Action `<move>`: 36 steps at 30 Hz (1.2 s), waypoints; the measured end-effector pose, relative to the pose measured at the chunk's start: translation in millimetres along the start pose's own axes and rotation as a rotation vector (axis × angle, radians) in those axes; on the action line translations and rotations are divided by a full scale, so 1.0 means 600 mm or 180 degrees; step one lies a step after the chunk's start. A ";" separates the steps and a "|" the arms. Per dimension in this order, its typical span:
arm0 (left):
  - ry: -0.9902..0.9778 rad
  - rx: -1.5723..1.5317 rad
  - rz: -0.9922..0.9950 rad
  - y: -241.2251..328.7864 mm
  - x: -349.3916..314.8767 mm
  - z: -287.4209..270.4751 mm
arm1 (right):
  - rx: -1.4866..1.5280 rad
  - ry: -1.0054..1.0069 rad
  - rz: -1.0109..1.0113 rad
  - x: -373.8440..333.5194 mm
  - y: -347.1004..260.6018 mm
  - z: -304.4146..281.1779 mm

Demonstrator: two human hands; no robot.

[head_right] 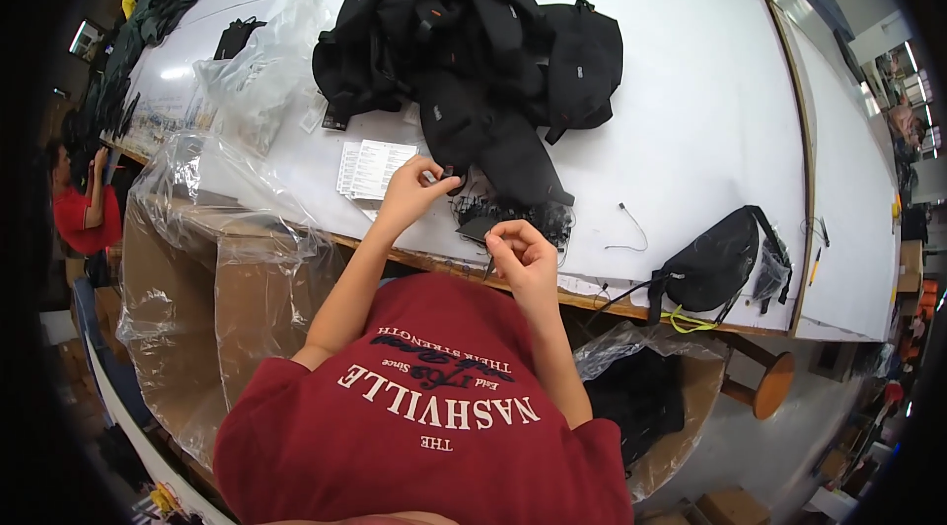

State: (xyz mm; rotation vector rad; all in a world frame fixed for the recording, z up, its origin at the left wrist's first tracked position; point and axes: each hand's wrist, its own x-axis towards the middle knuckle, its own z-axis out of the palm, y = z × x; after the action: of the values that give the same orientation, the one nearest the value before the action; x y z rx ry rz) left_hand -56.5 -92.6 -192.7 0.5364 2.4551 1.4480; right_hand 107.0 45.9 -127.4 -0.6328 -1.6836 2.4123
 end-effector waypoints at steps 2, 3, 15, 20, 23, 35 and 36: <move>-0.0124 -0.0370 -0.0187 0.030 -0.021 -0.016 | -0.0168 0.0078 -0.0121 0.005 0.009 0.000; -0.0204 -0.0759 -0.0372 0.042 -0.034 -0.023 | -0.0367 0.0124 -0.0254 0.006 0.013 0.001; -0.1577 -0.2313 -0.1058 0.061 -0.096 -0.050 | -0.2242 0.0247 -0.1174 0.005 0.026 0.030; -0.1168 -0.1725 -0.0696 0.080 -0.110 -0.042 | -0.2344 0.0204 -0.1604 0.009 0.031 0.025; -0.0696 -0.1412 -0.0014 0.081 -0.124 -0.033 | -0.2230 0.0198 -0.1408 0.006 0.022 0.028; 0.0084 -0.2397 0.0098 0.106 -0.126 -0.062 | 0.0135 -0.0143 -0.0388 -0.010 0.000 0.008; -0.0146 -0.2717 -0.0053 0.110 -0.127 -0.067 | 0.0154 -0.0165 -0.0478 -0.012 -0.006 0.009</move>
State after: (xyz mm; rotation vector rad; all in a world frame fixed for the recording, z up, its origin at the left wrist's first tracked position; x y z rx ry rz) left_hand 9.3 -127.8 -113.6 0.3383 1.5541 2.2094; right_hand 110.6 39.9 -120.6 -0.4240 -1.6233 2.3749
